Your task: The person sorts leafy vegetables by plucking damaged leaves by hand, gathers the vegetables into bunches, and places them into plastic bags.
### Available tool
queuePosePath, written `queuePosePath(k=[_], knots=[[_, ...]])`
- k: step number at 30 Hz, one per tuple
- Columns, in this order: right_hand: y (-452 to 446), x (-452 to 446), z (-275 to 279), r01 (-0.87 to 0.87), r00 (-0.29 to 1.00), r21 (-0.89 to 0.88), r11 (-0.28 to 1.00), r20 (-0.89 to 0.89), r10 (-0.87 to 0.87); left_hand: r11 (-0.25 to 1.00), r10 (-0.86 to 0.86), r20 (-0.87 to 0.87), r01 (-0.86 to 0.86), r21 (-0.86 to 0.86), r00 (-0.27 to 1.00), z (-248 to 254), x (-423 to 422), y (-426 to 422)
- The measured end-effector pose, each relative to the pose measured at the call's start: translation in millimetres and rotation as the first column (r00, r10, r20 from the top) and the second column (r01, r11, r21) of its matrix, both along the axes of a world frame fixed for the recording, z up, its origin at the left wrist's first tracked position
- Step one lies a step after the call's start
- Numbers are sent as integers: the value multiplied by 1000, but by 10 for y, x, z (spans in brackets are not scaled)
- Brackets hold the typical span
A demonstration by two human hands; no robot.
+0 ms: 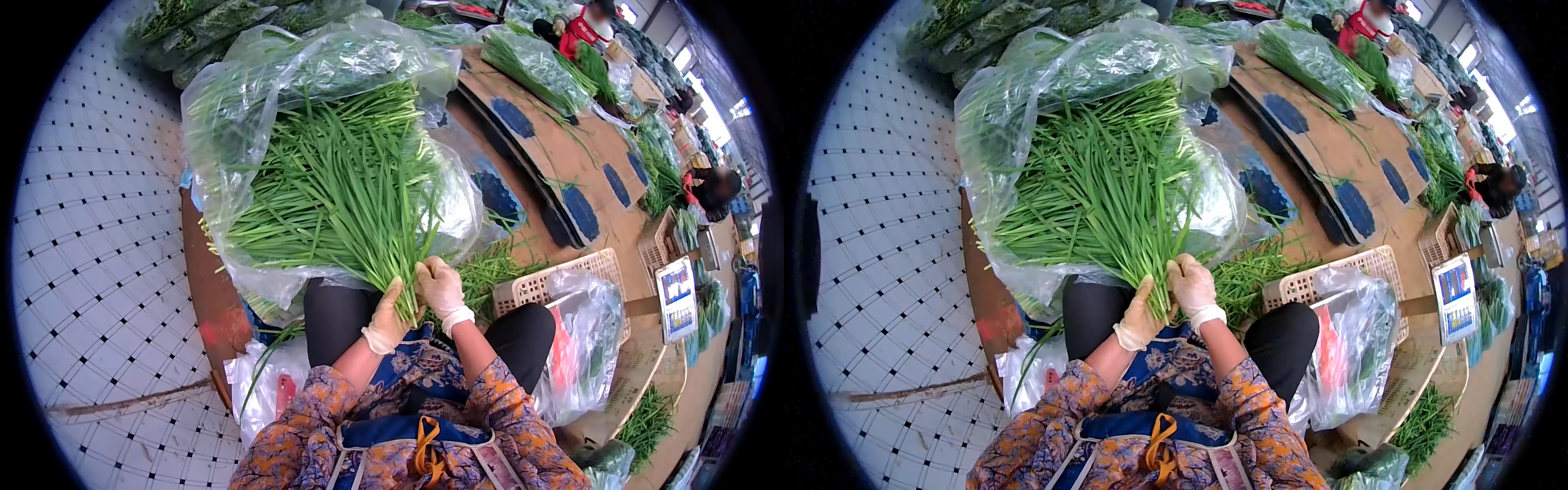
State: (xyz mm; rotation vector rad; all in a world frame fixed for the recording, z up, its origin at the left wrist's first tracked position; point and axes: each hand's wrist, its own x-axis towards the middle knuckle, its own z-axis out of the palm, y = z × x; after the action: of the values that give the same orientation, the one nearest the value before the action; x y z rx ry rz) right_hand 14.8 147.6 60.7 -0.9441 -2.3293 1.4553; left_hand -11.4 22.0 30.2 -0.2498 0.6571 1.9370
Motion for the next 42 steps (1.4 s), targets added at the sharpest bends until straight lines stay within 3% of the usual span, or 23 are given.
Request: queuePosePath(k=[1,2,4,6,10,12,14,15,18,19,20,21,23,25,26,28,31,33,34,35,37,40,42], knots=[[5,50,33,-53,997,215,975,-42,63,999,-31,30,30,29,999,30,-11,55],[-26,48,-110,-58,991,68,996,-116,66,994,-78,5,77,80,997,-21,-28,103],[-103,81,-50,-152,939,244,958,-266,217,990,-124,-14,124,61,992,137,-56,107],[-165,50,29,-184,859,466,865,-351,372,902,-49,-26,56,429,998,-489,-138,155],[-249,303,318,-380,829,206,902,-356,431,958,-143,-241,195,209,960,-456,-289,84],[-191,410,354,-311,829,263,913,-395,396,983,-131,-200,153,100,971,-263,-286,135],[-115,530,374,-338,878,-103,935,-393,274,994,-108,-154,106,-20,982,-20,-257,170],[-103,575,411,-336,878,-105,936,-394,271,996,-91,-136,87,-31,987,98,-251,210],[-104,654,544,-298,911,-706,643,-412,-30,996,-75,-108,68,-64,991,113,-304,324],[-95,645,534,-288,889,-665,689,-453,-65,994,-102,-110,96,-58,989,99,-324,352],[-4,671,696,-191,918,-279,941,-391,71,992,-117,-112,111,-59,987,138,-360,360],[77,694,727,-84,911,-123,989,-411,26,988,-150,25,151,-33,988,147,-377,392],[372,718,674,-33,911,-295,955,-402,-93,995,-22,60,15,101,998,124,-374,386],[655,626,123,70,945,34,997,-323,-55,974,74,180,-110,196,981,272,-268,349],[675,683,125,35,997,301,953,57,-55,961,28,157,-70,267,987,137,-271,298],[522,544,93,-79,997,-104,991,1,80,945,3,119,-42,325,993,-48,-267,230],[115,253,158,-215,958,91,972,210,193,989,136,-342,-105,108,930,-237,-159,265],[40,73,65,-270,937,206,940,281,207,979,133,72,-143,144,988,-110,-206,219],[85,23,-1,-275,938,208,939,273,214,978,140,64,-148,145,988,-111,-261,180],[175,9,-52,-211,969,-94,973,111,221,983,166,6,-166,79,986,-133,-324,129],[289,29,76,-82,996,-618,782,-33,79,960,279,-18,-279,-5,960,-52,-386,62],[417,68,-33,-52,990,-852,521,-114,-87,955,296,94,-298,3,951,0,-481,20],[359,74,10,-44,993,-881,471,-91,-77,988,132,119,-140,60,984,68,-431,70]])
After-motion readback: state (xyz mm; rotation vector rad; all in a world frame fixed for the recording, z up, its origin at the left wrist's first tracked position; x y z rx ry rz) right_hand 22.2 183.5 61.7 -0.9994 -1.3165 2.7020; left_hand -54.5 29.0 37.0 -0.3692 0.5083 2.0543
